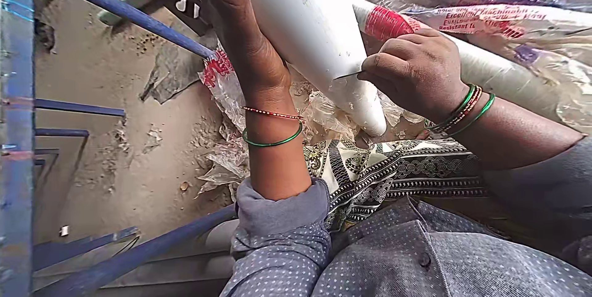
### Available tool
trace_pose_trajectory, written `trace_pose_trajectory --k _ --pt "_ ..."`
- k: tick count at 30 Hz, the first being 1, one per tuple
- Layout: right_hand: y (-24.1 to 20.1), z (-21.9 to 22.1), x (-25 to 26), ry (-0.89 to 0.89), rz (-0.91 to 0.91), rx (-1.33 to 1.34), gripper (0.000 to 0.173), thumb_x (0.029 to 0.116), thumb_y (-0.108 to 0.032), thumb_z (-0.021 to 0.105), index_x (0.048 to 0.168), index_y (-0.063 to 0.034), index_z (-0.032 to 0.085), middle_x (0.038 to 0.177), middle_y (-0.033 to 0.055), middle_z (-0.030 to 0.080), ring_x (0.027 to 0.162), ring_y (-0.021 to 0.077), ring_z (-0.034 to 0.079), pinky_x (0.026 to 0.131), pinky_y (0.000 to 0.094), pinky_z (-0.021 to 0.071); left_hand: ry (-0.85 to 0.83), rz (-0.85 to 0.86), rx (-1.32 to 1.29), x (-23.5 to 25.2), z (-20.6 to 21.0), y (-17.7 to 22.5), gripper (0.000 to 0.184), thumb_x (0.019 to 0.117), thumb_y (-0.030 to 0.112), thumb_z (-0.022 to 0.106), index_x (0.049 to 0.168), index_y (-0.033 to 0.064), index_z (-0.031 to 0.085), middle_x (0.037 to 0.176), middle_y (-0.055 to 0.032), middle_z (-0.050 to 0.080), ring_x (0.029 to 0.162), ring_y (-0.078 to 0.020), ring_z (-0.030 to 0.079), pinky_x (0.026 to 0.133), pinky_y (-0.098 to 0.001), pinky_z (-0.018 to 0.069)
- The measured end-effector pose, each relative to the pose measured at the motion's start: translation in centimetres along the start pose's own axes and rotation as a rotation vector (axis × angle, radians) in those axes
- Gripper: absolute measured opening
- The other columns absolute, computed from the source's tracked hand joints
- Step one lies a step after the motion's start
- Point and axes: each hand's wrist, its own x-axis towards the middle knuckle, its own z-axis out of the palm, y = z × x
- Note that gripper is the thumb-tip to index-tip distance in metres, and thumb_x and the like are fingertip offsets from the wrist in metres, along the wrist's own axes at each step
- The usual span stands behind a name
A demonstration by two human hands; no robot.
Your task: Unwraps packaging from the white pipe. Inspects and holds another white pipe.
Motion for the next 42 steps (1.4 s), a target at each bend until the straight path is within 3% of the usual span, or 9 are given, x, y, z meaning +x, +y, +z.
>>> trace_pose_trajectory --k 7,13,15,21,26,31,37,42 --pt "0.9 2.7 -3.7 -0.169 -0.046 0.047 0.032 0.1047 -0.022 0.049 0.084 -0.0042 0.065 0.063 0.0122 0.057 0.06 0.0328 0.062 0.052 0.0448 0.0415 0.013 0.0 -0.03 0.4 -0.2 -0.2 0.029 0.1011 0.031 0.043 0.113 0.0046 0.047 0.098 -0.0049 0.059 0.096 -0.0124 0.064 0.091 -0.035 0.0545" --pt "0.5 0.3 0.0 -0.026 -0.045 -0.012 0.029 0.1055 -0.026 0.052 0.092 -0.0078 0.07 0.072 0.0121 0.065 0.068 0.032 0.066 0.058 0.0449 0.0435 -0.005 -0.023 -0.004 0.2 -0.2 0.0 0.032 0.1016 0.03 0.039 0.12 0.0043 0.044 0.104 -0.004 0.058 0.101 -0.0106 0.062 0.095 -0.0335 0.0525" --pt "1.1 0.8 -0.3 -0.048 -0.085 -0.022 0.03 0.1052 -0.025 0.051 0.091 -0.0071 0.07 0.069 0.0123 0.062 0.064 0.0321 0.064 0.056 0.0445 0.0412 -0.01 -0.004 0.001 0.2 -0.1 0.1 0.032 0.1001 0.029 0.042 0.12 0.0045 0.044 0.105 -0.0027 0.058 0.102 -0.0091 0.061 0.095 -0.0321 0.0522" --pt "2.3 3.4 -5.0 -0.307 -0.125 0.091 0.028 0.101 -0.017 0.051 0.081 -0.0033 0.065 0.063 0.0128 0.056 0.059 0.0331 0.062 0.051 0.0456 0.0409 0.011 0.007 -0.036 0.4 -0.8 0.0 0.036 0.0998 0.03 0.046 0.123 0.0033 0.041 0.106 -0.0036 0.058 0.103 -0.0096 0.061 0.096 -0.0319 0.0521" --pt "1.1 1.5 0.0 -0.087 -0.141 0.031 0.033 0.106 -0.025 0.048 0.09 -0.0067 0.069 0.067 0.0115 0.06 0.063 0.0315 0.063 0.056 0.0442 0.0417 0.053 0.024 -0.049 0.6 -1.2 -0.1 0.031 0.1003 0.029 0.044 0.118 0.0035 0.043 0.1 -0.0037 0.06 0.098 -0.0101 0.064 0.092 -0.0322 0.0544" --pt "2.5 3.1 -1.5 -0.071 -0.167 0.016 0.028 0.1047 -0.02 0.049 0.089 -0.0055 0.067 0.068 0.0118 0.06 0.063 0.0319 0.063 0.054 0.0438 0.0429 0.084 0.031 -0.083 0.9 -1.7 -0.3 0.038 0.0962 0.032 0.052 0.119 0.0028 0.042 0.101 -0.0066 0.06 0.097 -0.0132 0.065 0.091 -0.035 0.0554" --pt "3.4 4.0 -3.7 -0.228 -0.161 0.099 0.026 0.1024 -0.019 0.051 0.088 -0.0057 0.068 0.066 0.012 0.059 0.062 0.0323 0.063 0.052 0.0448 0.0432 0.088 0.054 -0.087 1.0 -1.8 -0.4 0.031 0.1005 0.027 0.041 0.12 0.0026 0.041 0.103 -0.0072 0.059 0.101 -0.0135 0.063 0.094 -0.0355 0.0538" --pt "1.9 2.6 -0.4 -0.064 -0.142 0.066 0.029 0.1051 -0.023 0.05 0.091 -0.0073 0.071 0.069 0.0115 0.063 0.066 0.0311 0.064 0.057 0.0441 0.0434 0.08 0.057 -0.099 1.0 -2.4 -0.6 0.034 0.1005 0.029 0.043 0.121 0.0028 0.041 0.105 -0.0086 0.059 0.102 -0.0153 0.063 0.094 -0.0373 0.054"
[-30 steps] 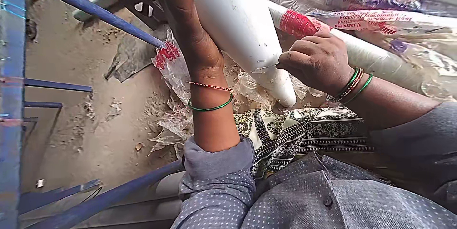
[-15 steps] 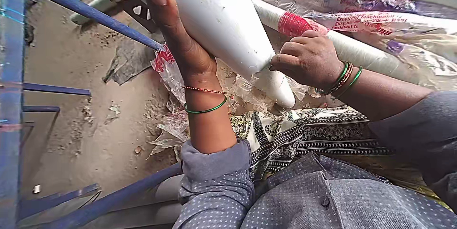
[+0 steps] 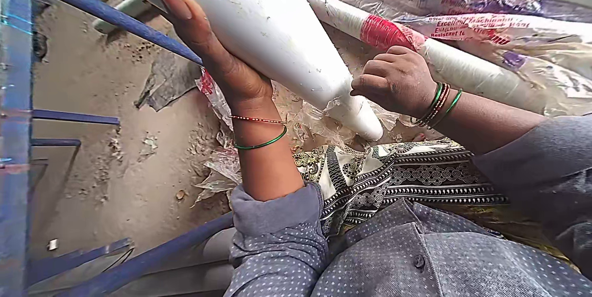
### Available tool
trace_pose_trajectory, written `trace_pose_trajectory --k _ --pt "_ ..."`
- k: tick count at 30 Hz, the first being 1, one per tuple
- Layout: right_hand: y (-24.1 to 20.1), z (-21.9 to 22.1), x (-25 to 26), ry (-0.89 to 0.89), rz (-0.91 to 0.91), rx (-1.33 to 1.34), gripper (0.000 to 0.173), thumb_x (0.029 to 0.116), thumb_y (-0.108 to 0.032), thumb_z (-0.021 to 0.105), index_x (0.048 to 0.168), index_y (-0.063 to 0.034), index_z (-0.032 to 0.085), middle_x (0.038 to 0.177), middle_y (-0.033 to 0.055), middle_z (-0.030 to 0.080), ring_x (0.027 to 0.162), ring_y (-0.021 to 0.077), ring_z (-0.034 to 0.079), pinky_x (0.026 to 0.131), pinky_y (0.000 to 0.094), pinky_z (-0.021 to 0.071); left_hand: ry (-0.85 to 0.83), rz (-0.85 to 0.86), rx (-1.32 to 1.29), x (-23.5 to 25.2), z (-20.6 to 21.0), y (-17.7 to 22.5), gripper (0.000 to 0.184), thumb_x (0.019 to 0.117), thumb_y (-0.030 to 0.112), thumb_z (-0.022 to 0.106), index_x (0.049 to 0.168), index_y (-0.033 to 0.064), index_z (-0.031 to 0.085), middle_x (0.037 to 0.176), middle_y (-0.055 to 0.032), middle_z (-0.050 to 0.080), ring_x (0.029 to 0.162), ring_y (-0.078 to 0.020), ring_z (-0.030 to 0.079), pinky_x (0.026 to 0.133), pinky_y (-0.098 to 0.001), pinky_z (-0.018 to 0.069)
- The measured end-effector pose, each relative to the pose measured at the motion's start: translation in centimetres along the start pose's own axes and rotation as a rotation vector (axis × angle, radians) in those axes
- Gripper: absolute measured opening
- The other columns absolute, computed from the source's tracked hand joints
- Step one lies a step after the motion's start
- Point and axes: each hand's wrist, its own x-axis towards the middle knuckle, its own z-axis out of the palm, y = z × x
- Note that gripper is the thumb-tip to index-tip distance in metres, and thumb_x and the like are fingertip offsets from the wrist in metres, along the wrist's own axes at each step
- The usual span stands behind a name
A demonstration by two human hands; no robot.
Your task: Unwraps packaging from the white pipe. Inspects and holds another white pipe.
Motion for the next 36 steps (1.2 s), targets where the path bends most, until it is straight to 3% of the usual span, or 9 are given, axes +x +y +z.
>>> trace_pose_trajectory --k 8,14,19,24,30,33,36 --pt "1.4 2.3 -3.9 -0.195 0.013 0.049 0.026 0.1026 -0.017 0.05 0.088 -0.0039 0.067 0.068 0.0139 0.061 0.065 0.0343 0.066 0.055 0.0472 0.0461 -0.042 0.025 -0.009 0.3 -0.4 -0.3 0.037 0.1002 0.033 0.044 0.119 0.0015 0.041 0.103 -0.0099 0.059 0.1 -0.0169 0.064 0.093 -0.039 0.0551" --pt "0.5 0.4 0.3 -0.011 -0.004 0.023 0.027 0.104 -0.022 0.051 0.092 -0.0073 0.07 0.072 0.0117 0.064 0.069 0.0314 0.067 0.059 0.0451 0.0462 -0.001 0.036 0.019 0.1 -0.2 -0.4 0.031 0.0997 0.027 0.042 0.117 0.0014 0.042 0.101 -0.0094 0.059 0.099 -0.0163 0.064 0.091 -0.0382 0.0555" --pt "1.2 1.6 -1.1 -0.007 0.008 0.017 0.026 0.1037 -0.018 0.051 0.089 -0.0046 0.068 0.07 0.0127 0.062 0.067 0.0324 0.066 0.056 0.0448 0.0459 0.011 0.064 0.034 0.2 -0.2 -0.4 0.031 0.099 0.027 0.043 0.117 0.0013 0.042 0.101 -0.0087 0.06 0.099 -0.0159 0.064 0.091 -0.0384 0.0559" --pt "2.5 1.9 -3.5 -0.146 0.027 0.085 0.025 0.1018 -0.019 0.053 0.088 -0.0048 0.069 0.071 0.014 0.064 0.068 0.0337 0.068 0.058 0.0477 0.0477 -0.014 0.083 -0.019 0.5 -0.7 -0.8 0.037 0.0992 0.032 0.046 0.117 0.0007 0.042 0.102 -0.0095 0.06 0.1 -0.0166 0.064 0.091 -0.0384 0.0559" --pt "0.7 0.9 0.6 -0.005 0.034 0.09 0.026 0.1029 -0.021 0.053 0.09 -0.0061 0.07 0.072 0.0119 0.065 0.069 0.0309 0.067 0.06 0.0449 0.0462 0.004 0.089 0.037 0.4 -0.6 -0.6 0.033 0.1019 0.027 0.038 0.121 -0.0002 0.039 0.106 -0.0095 0.057 0.105 -0.015 0.062 0.094 -0.0356 0.0536" --pt "1.0 1.3 -0.2 -0.058 0.026 0.08 0.028 0.1035 -0.022 0.052 0.09 -0.0054 0.07 0.069 0.0122 0.062 0.066 0.0316 0.066 0.057 0.0451 0.0459 0.005 0.079 0.062 0.4 -0.6 -0.6 0.034 0.1015 0.026 0.036 0.124 0.0 0.036 0.11 -0.0099 0.056 0.107 -0.0148 0.061 0.096 -0.0354 0.0527" --pt "1.3 2.1 -2.7 -0.234 0.011 0.106 0.027 0.103 -0.019 0.05 0.09 -0.0052 0.07 0.069 0.0132 0.062 0.065 0.0332 0.065 0.055 0.0466 0.0448 0.029 0.079 0.077 0.3 -0.5 -0.6 0.033 0.1025 0.024 0.028 0.123 -0.0008 0.037 0.109 -0.0107 0.055 0.106 -0.0154 0.061 0.095 -0.0356 0.0526"
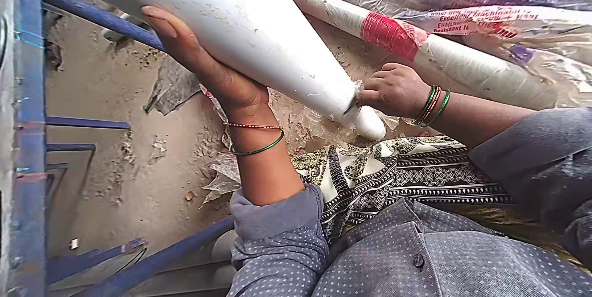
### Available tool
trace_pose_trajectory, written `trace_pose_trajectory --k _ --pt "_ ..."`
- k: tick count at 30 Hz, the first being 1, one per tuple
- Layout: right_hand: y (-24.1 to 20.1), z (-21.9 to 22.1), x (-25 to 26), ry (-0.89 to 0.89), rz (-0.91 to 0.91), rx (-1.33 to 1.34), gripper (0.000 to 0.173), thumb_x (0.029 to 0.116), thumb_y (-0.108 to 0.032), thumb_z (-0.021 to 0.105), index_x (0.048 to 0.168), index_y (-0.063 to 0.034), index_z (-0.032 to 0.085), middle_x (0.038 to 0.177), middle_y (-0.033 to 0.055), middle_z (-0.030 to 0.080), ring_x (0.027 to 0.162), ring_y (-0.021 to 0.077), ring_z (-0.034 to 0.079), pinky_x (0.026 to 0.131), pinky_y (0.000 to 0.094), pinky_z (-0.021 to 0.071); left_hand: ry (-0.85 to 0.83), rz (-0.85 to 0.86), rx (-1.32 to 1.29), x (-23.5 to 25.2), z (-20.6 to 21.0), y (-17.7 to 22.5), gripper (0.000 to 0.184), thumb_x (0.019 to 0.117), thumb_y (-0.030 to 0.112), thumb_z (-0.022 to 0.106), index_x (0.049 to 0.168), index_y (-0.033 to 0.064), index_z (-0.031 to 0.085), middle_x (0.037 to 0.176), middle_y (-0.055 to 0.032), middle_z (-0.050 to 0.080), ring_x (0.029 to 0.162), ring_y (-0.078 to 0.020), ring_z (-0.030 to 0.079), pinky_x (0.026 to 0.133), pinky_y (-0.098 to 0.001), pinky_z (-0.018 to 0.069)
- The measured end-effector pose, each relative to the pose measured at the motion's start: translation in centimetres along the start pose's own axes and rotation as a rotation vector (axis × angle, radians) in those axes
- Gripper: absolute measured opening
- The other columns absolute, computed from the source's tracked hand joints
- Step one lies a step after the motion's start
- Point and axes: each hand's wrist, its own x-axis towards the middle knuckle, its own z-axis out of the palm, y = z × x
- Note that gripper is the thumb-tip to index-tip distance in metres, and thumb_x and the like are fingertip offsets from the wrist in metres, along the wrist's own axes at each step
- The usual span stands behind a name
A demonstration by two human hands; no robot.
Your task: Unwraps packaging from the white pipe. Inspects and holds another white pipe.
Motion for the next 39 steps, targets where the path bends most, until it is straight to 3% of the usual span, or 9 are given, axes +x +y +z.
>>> trace_pose_trajectory --k 2,5,8,14,17,21,29,35,39 --pt "0.1 0.5 -0.7 -0.044 -0.01 0.012 0.025 0.1016 -0.018 0.052 0.09 -0.0062 0.071 0.07 0.0125 0.062 0.065 0.0323 0.065 0.055 0.0459 0.0444 0.0 0.008 -0.022 0.1 0.1 -0.1 0.031 0.1014 0.024 0.032 0.12 0.0001 0.038 0.105 -0.0097 0.057 0.102 -0.0149 0.062 0.092 -0.0358 0.0543" --pt "-0.8 -0.6 1.1 0.143 -0.026 -0.019 0.028 0.1034 -0.021 0.051 0.09 -0.007 0.071 0.069 0.0109 0.062 0.064 0.0305 0.064 0.056 0.0438 0.044 -0.015 0.012 -0.082 0.3 0.0 -0.4 0.03 0.0993 0.026 0.044 0.115 0.0007 0.042 0.099 -0.0092 0.06 0.097 -0.016 0.065 0.089 -0.038 0.0567" --pt "-1.1 -1.8 2.9 0.26 0.007 -0.082 0.028 0.1044 -0.022 0.051 0.091 -0.0066 0.07 0.068 0.0116 0.062 0.065 0.0311 0.064 0.057 0.044 0.0435 -0.011 0.003 -0.05 0.1 -0.1 -0.4 0.03 0.1017 0.024 0.036 0.119 0.0004 0.04 0.104 -0.0099 0.057 0.102 -0.0159 0.062 0.093 -0.0374 0.0539" --pt "-0.8 1.7 -1.5 0.0 0.009 0.007 0.025 0.1019 -0.015 0.049 0.088 -0.0045 0.067 0.067 0.0135 0.06 0.062 0.0337 0.065 0.052 0.0463 0.0457 -0.014 0.002 -0.055 0.2 0.0 -0.2 0.029 0.0998 0.025 0.039 0.115 0.0007 0.041 0.1 -0.0098 0.058 0.098 -0.0162 0.064 0.09 -0.0378 0.0556" --pt "-1.3 0.7 -0.6 0.075 -0.008 -0.009 0.031 0.1027 -0.021 0.049 0.083 -0.0051 0.066 0.064 0.0112 0.058 0.058 0.0309 0.062 0.049 0.0434 0.0424 -0.006 -0.001 -0.06 0.3 0.1 -0.3 0.029 0.1008 0.025 0.037 0.116 0.0005 0.042 0.099 -0.0097 0.058 0.097 -0.0163 0.064 0.09 -0.0381 0.0556" --pt "-1.8 -1.7 2.0 0.2 0.028 -0.082 0.031 0.1046 -0.024 0.05 0.087 -0.0056 0.069 0.064 0.011 0.059 0.06 0.0307 0.062 0.052 0.0432 0.0419 -0.029 -0.057 -0.079 0.2 0.3 -0.3 0.036 0.1002 0.029 0.041 0.121 0.0 0.042 0.106 -0.0117 0.058 0.103 -0.0179 0.063 0.095 -0.0396 0.0535" --pt "-1.0 1.7 -1.8 -0.062 0.023 0.017 0.026 0.1018 -0.018 0.051 0.088 -0.003 0.068 0.067 0.0146 0.061 0.061 0.035 0.065 0.05 0.0476 0.0467 0.001 -0.051 -0.04 0.0 0.9 0.1 0.031 0.1014 0.024 0.039 0.123 0.0016 0.039 0.105 -0.0086 0.057 0.102 -0.0145 0.062 0.094 -0.0365 0.0536" --pt "-2.2 -1.4 1.8 0.204 0.018 -0.08 0.032 0.1047 -0.024 0.05 0.089 -0.0054 0.07 0.066 0.0114 0.061 0.061 0.0307 0.063 0.052 0.043 0.0429 0.016 -0.06 -0.035 -0.1 1.1 0.1 0.029 0.1007 0.025 0.042 0.118 0.0016 0.043 0.101 -0.0081 0.059 0.098 -0.0145 0.064 0.091 -0.0363 0.0549" --pt "-0.7 0.7 -0.7 0.068 -0.012 -0.065 0.028 0.1029 -0.018 0.05 0.089 -0.0044 0.069 0.065 0.0129 0.059 0.059 0.033 0.063 0.049 0.0448 0.0429 -0.001 -0.071 -0.035 -0.1 1.1 0.2 0.033 0.1017 0.026 0.039 0.123 0.0012 0.038 0.106 -0.0097 0.057 0.103 -0.0157 0.062 0.095 -0.0372 0.0537"
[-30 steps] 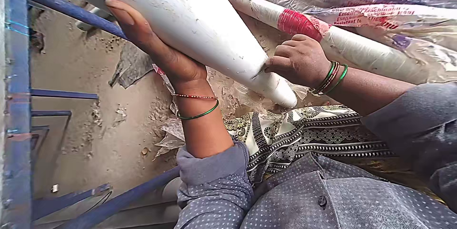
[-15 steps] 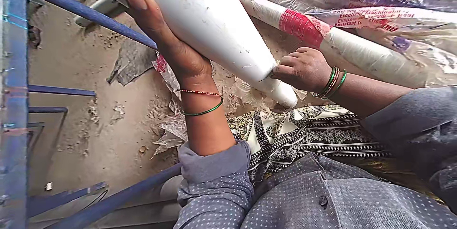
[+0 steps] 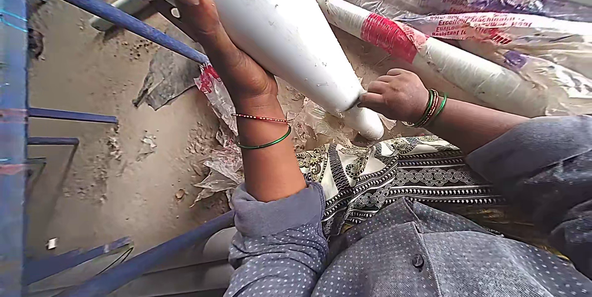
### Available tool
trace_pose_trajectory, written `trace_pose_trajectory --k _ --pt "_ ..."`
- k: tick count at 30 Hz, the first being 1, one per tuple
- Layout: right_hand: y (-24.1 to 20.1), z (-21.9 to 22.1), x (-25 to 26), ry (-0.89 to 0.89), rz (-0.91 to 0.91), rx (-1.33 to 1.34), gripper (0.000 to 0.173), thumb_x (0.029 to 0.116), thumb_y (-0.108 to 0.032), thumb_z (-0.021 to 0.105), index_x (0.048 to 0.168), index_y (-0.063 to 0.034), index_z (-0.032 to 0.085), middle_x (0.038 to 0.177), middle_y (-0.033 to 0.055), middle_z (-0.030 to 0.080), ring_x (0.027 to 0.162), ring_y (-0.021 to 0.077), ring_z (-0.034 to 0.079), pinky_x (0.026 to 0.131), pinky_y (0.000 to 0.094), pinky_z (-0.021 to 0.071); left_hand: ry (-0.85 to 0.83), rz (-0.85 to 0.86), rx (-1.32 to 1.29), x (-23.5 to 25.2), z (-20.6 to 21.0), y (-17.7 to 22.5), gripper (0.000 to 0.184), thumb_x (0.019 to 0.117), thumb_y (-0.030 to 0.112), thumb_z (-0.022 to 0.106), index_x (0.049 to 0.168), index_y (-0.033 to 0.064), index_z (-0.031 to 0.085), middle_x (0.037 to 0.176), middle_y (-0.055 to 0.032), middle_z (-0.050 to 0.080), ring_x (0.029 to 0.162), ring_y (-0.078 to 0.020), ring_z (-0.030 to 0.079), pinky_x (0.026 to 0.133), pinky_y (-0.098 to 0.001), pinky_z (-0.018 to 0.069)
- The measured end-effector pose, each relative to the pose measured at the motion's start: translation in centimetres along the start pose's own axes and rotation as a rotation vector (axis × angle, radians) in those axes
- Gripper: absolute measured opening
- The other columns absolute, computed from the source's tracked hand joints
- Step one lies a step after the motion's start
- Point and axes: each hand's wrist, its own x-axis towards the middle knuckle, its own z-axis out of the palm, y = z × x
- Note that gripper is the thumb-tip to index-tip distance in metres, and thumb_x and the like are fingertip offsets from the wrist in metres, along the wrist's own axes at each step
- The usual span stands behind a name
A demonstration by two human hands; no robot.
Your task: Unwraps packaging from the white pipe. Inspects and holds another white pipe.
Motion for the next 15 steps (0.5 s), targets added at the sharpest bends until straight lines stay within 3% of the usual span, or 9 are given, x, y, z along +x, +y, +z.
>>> trace_pose_trajectory --k 3,8,10,15 --pt "-0.1 1.6 -1.8 -0.12 0.008 0.07 0.023 0.0996 -0.015 0.053 0.085 -0.0046 0.068 0.065 0.013 0.059 0.059 0.0335 0.064 0.051 0.0468 0.0457 0.021 -0.001 0.002 0.1 -0.2 -0.1 0.036 0.1011 0.027 0.039 0.125 0.0008 0.037 0.109 -0.0106 0.056 0.104 -0.0162 0.062 0.096 -0.0377 0.0531" --pt "-0.6 -1.9 2.0 0.115 0.007 -0.034 0.031 0.1045 -0.024 0.05 0.089 -0.0066 0.07 0.068 0.0115 0.063 0.063 0.031 0.065 0.054 0.0438 0.0433 0.01 -0.006 0.005 0.1 -0.5 -0.3 0.038 0.1025 0.031 0.042 0.125 0.0001 0.04 0.109 -0.0119 0.058 0.105 -0.018 0.063 0.096 -0.0394 0.0537" --pt "-0.1 -2.1 2.2 0.133 0.016 -0.054 0.031 0.105 -0.024 0.049 0.09 -0.0064 0.07 0.068 0.0119 0.063 0.064 0.0315 0.065 0.054 0.0441 0.0437 -0.023 -0.003 -0.015 0.1 -0.6 -0.4 0.04 0.1015 0.031 0.043 0.127 0.0003 0.038 0.112 -0.0123 0.056 0.108 -0.0182 0.062 0.097 -0.0395 0.0528" --pt "0.2 1.0 -1.5 -0.123 0.019 0.04 0.024 0.1022 -0.015 0.05 0.09 -0.0052 0.068 0.066 0.0134 0.059 0.061 0.0337 0.064 0.052 0.0466 0.0451 -0.027 -0.005 -0.011 0.2 -0.8 -0.4 0.044 0.1006 0.032 0.043 0.13 -0.0004 0.037 0.115 -0.013 0.056 0.11 -0.0183 0.06 0.1 -0.0393 0.0513"
